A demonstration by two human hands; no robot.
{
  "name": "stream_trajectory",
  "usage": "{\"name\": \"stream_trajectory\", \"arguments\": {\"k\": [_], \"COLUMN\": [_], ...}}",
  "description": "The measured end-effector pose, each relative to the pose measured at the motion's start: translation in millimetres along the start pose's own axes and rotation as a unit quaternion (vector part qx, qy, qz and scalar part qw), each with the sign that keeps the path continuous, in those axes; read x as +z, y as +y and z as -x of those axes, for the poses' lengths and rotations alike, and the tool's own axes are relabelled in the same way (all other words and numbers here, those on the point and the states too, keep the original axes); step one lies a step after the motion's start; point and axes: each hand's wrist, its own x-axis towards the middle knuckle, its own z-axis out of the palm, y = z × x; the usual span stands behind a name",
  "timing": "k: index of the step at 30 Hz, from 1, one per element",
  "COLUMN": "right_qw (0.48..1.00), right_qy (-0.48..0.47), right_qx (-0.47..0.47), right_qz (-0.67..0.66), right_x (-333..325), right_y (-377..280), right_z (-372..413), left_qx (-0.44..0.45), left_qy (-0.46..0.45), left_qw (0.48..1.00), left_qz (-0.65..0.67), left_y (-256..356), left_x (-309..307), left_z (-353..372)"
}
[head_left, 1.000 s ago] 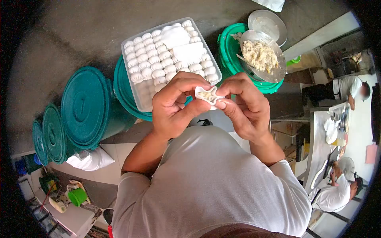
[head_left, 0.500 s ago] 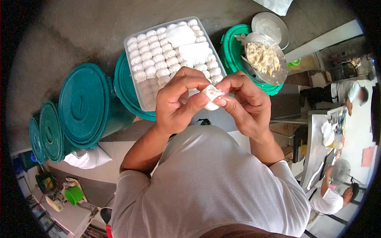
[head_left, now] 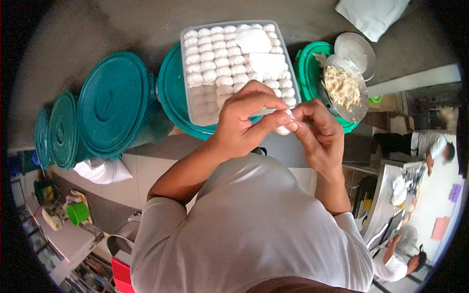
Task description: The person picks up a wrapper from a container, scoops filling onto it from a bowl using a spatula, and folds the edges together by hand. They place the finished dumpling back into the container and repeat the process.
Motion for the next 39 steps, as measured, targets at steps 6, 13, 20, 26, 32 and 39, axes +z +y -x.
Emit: {"name": "stream_trajectory", "arguments": {"k": [6, 13, 20, 26, 32, 39], "right_qw": [0.994, 0.988, 0.991, 0.964, 0.984, 0.996], "right_qy": [-0.047, -0.099, -0.125, -0.117, -0.061, -0.009], "right_qx": [0.083, -0.088, 0.006, 0.124, 0.129, 0.089], "right_qz": [-0.058, 0.082, 0.048, -0.204, -0.103, -0.019], "right_x": [-2, -10, 2, 13, 34, 54], "right_y": [7, 17, 27, 35, 60, 69], "right_z": [5, -9, -13, -11, -11, -15], "left_qx": [-0.063, -0.283, -0.410, -0.388, -0.351, -0.334], "left_qy": [-0.038, -0.087, -0.109, -0.086, -0.018, -0.013], "left_qw": [0.996, 0.891, 0.765, 0.807, 0.888, 0.914], "left_qz": [0.058, 0.345, 0.484, 0.438, 0.296, 0.230], "left_y": [2, -17, -48, -44, -33, -29], "left_x": [-7, -9, -23, -32, -21, -24], "left_z": [7, 15, 29, 28, 27, 30]}}
